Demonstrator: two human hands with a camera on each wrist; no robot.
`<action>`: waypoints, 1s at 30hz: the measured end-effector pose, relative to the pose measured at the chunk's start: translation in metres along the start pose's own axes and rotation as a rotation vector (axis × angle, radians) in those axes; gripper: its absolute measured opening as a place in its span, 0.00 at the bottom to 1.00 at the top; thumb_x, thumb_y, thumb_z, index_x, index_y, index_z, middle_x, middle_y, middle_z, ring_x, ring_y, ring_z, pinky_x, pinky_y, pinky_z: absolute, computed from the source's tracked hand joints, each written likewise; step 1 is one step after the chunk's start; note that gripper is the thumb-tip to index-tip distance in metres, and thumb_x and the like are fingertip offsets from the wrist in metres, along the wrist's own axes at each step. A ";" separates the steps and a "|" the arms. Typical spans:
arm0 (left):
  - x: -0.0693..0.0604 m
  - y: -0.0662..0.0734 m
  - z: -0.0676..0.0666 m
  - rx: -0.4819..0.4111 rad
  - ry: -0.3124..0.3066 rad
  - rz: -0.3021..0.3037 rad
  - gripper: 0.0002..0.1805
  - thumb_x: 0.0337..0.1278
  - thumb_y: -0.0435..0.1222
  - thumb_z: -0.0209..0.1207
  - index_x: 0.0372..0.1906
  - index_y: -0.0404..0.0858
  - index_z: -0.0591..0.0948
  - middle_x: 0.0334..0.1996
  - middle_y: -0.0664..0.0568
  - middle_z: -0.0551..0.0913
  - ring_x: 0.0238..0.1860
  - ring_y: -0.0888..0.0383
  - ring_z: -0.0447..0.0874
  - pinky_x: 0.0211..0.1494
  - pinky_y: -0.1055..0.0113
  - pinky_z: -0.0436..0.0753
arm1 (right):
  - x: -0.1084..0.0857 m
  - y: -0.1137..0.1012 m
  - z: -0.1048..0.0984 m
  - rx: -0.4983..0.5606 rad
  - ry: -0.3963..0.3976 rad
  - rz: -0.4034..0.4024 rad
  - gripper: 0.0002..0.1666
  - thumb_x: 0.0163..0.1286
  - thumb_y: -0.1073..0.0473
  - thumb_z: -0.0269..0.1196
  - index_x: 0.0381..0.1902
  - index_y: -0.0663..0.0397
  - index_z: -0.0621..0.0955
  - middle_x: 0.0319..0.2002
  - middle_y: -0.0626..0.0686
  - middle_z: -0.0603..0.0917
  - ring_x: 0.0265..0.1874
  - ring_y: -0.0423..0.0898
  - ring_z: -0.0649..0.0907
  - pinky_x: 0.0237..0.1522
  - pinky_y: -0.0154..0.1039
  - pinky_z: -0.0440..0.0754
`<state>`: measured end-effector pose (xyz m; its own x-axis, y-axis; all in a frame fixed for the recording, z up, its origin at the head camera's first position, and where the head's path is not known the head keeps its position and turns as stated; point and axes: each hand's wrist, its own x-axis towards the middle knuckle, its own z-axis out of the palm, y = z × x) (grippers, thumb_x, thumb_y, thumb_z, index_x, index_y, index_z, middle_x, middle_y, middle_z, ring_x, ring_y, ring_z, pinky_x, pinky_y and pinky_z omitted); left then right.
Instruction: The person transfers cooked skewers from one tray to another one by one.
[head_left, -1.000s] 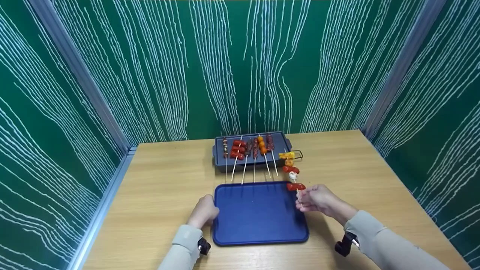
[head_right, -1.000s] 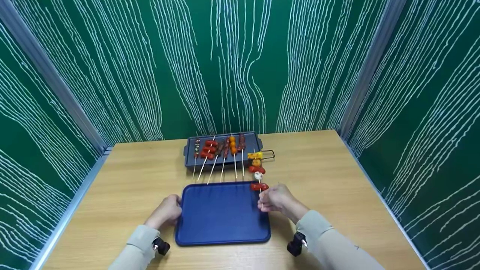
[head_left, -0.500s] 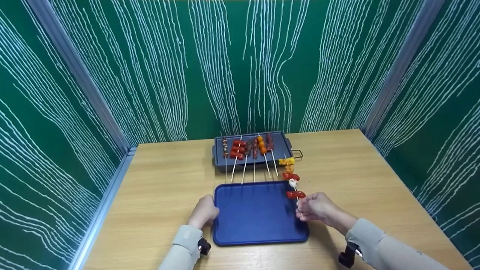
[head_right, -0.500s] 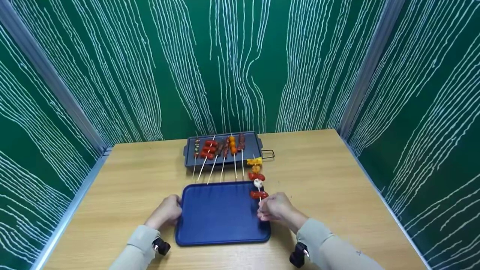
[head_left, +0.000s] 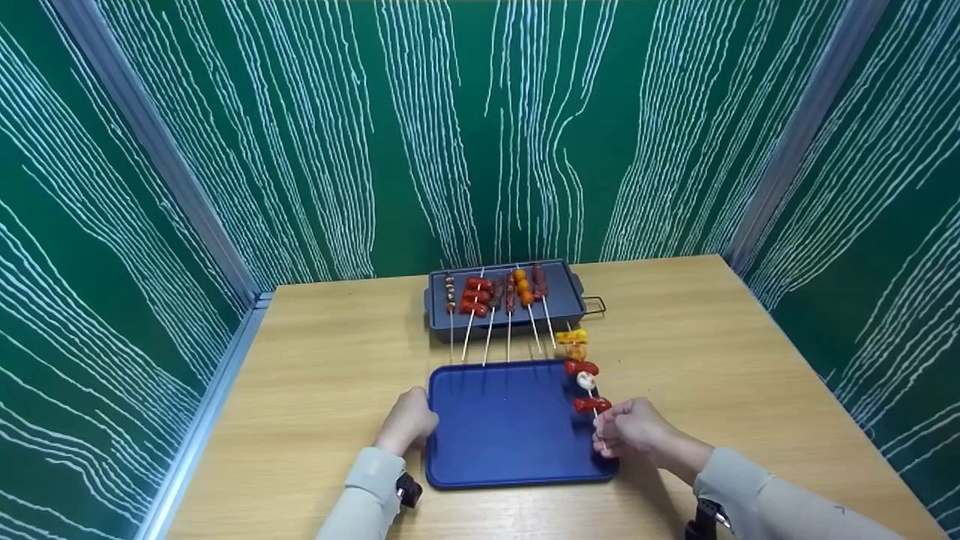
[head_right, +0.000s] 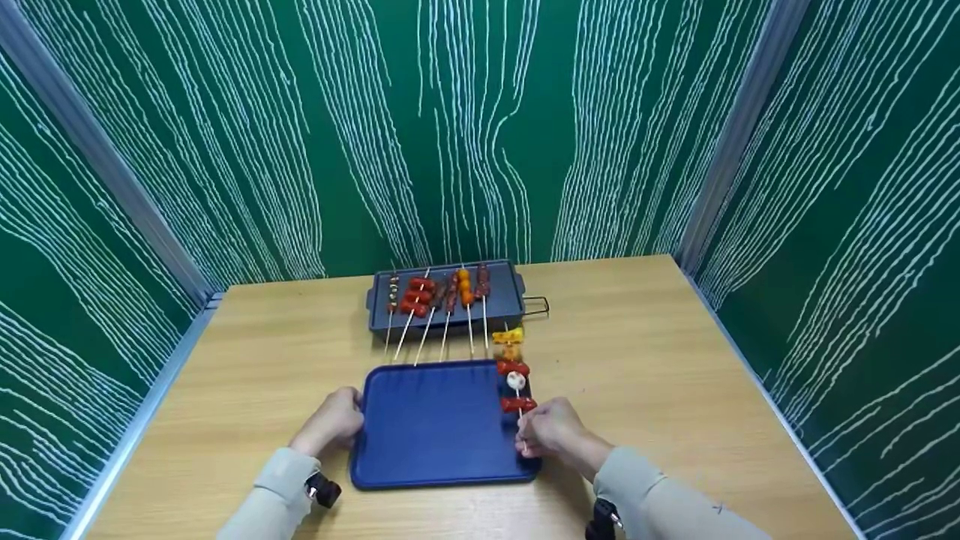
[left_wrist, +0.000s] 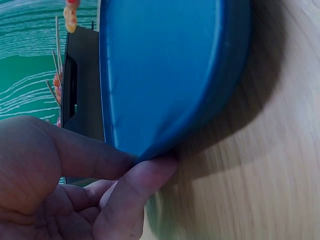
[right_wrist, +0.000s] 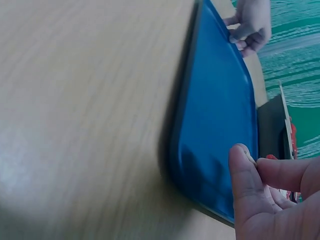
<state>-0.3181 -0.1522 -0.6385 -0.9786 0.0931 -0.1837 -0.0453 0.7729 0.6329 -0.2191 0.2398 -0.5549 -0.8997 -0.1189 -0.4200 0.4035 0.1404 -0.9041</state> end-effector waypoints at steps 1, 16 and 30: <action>0.001 -0.001 0.000 0.001 -0.005 -0.002 0.06 0.56 0.26 0.55 0.38 0.33 0.80 0.32 0.43 0.83 0.23 0.51 0.83 0.21 0.61 0.84 | -0.001 0.001 0.001 0.001 -0.005 -0.001 0.08 0.67 0.80 0.56 0.35 0.70 0.81 0.26 0.55 0.84 0.24 0.44 0.86 0.28 0.34 0.89; -0.006 0.008 -0.004 -0.032 -0.013 -0.022 0.06 0.57 0.26 0.54 0.39 0.31 0.79 0.32 0.41 0.82 0.22 0.49 0.83 0.18 0.60 0.84 | -0.009 0.008 0.010 -0.012 -0.039 0.050 0.07 0.67 0.80 0.59 0.33 0.69 0.81 0.24 0.54 0.83 0.23 0.44 0.87 0.28 0.35 0.90; -0.001 0.001 0.000 0.013 0.018 0.023 0.05 0.55 0.26 0.56 0.36 0.34 0.79 0.33 0.45 0.82 0.31 0.49 0.83 0.31 0.60 0.84 | -0.012 0.013 0.010 -0.028 -0.032 0.065 0.08 0.67 0.81 0.59 0.33 0.69 0.82 0.23 0.53 0.84 0.22 0.44 0.87 0.26 0.33 0.89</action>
<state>-0.3167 -0.1513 -0.6380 -0.9828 0.1000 -0.1554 -0.0199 0.7787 0.6271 -0.2017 0.2332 -0.5625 -0.8659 -0.1395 -0.4804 0.4557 0.1765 -0.8725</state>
